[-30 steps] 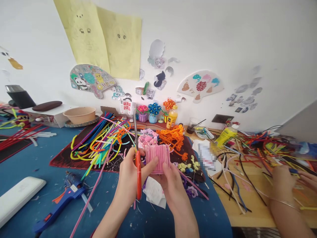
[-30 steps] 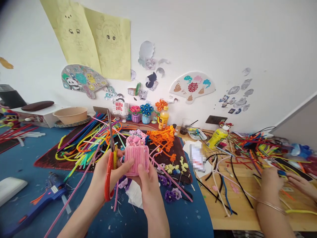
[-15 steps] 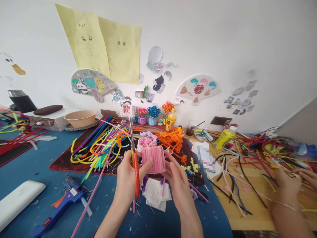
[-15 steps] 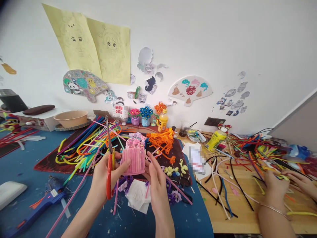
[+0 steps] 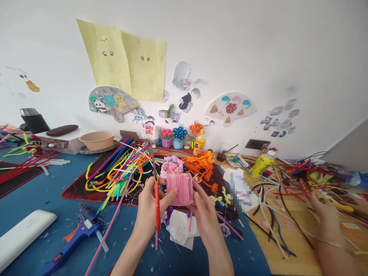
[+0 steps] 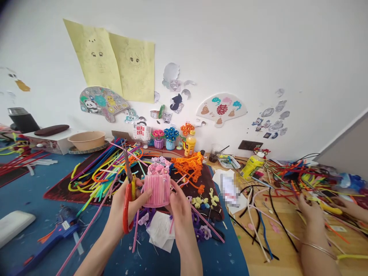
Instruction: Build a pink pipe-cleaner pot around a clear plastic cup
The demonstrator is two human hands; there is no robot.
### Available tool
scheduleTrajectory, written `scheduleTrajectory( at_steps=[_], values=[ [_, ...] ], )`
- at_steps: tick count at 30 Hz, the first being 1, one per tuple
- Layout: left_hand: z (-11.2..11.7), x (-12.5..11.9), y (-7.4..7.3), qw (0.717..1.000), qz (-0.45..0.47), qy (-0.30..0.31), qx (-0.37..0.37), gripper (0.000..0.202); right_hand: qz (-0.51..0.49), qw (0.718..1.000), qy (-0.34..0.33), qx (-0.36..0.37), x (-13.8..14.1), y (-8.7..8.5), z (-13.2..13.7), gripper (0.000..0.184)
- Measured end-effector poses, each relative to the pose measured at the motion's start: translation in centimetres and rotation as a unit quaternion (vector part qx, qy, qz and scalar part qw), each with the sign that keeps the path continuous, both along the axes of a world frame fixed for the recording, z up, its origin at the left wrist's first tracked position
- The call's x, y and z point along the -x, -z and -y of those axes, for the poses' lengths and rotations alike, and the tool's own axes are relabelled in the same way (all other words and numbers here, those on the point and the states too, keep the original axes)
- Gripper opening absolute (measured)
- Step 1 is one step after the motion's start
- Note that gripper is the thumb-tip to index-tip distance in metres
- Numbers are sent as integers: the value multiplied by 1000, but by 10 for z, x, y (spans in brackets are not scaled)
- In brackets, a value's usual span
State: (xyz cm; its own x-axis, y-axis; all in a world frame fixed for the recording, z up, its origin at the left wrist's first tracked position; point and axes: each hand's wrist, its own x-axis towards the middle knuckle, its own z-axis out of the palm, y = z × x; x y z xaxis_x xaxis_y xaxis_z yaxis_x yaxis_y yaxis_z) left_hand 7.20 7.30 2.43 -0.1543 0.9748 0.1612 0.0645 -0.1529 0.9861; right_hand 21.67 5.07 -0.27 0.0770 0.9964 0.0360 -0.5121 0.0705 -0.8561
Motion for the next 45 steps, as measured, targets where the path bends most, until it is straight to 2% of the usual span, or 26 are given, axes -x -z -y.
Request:
scheduleTrajectory(
  at_steps=[3,5,10,18,22,24,29,36,39,42,45],
  values=[
    [0,0,3,1000,16,6,-3,40,-39,994,-86,-51,10,1,-1,55],
    [1,1,4,1000,29,-1,-3,37,-69,990,-107,-59,15,1,-1,50],
    [13,3,2,997,69,-28,-4,37,-128,986,-90,-50,16,1,-2,46],
    [30,-12,6,992,119,-26,21,39,-82,991,-85,-59,21,-3,4,48],
    [33,-12,10,989,142,-10,41,42,-60,993,-92,-40,15,-5,10,58],
    [33,-12,12,988,147,8,50,43,-56,993,-95,-34,12,-7,12,56],
    [31,-12,15,989,132,26,58,45,-102,988,-92,-69,14,-12,14,56],
    [42,7,5,998,40,-46,26,41,-160,981,-38,-104,14,-15,19,52],
    [51,20,0,995,-85,-52,2,37,-162,981,-11,-109,10,-20,22,62],
    [56,38,-4,970,-238,-39,-16,33,-147,983,29,-109,7,-28,26,77],
    [58,58,-7,936,-349,-23,-49,29,-127,983,66,-113,3,-34,30,90]
  ],
)
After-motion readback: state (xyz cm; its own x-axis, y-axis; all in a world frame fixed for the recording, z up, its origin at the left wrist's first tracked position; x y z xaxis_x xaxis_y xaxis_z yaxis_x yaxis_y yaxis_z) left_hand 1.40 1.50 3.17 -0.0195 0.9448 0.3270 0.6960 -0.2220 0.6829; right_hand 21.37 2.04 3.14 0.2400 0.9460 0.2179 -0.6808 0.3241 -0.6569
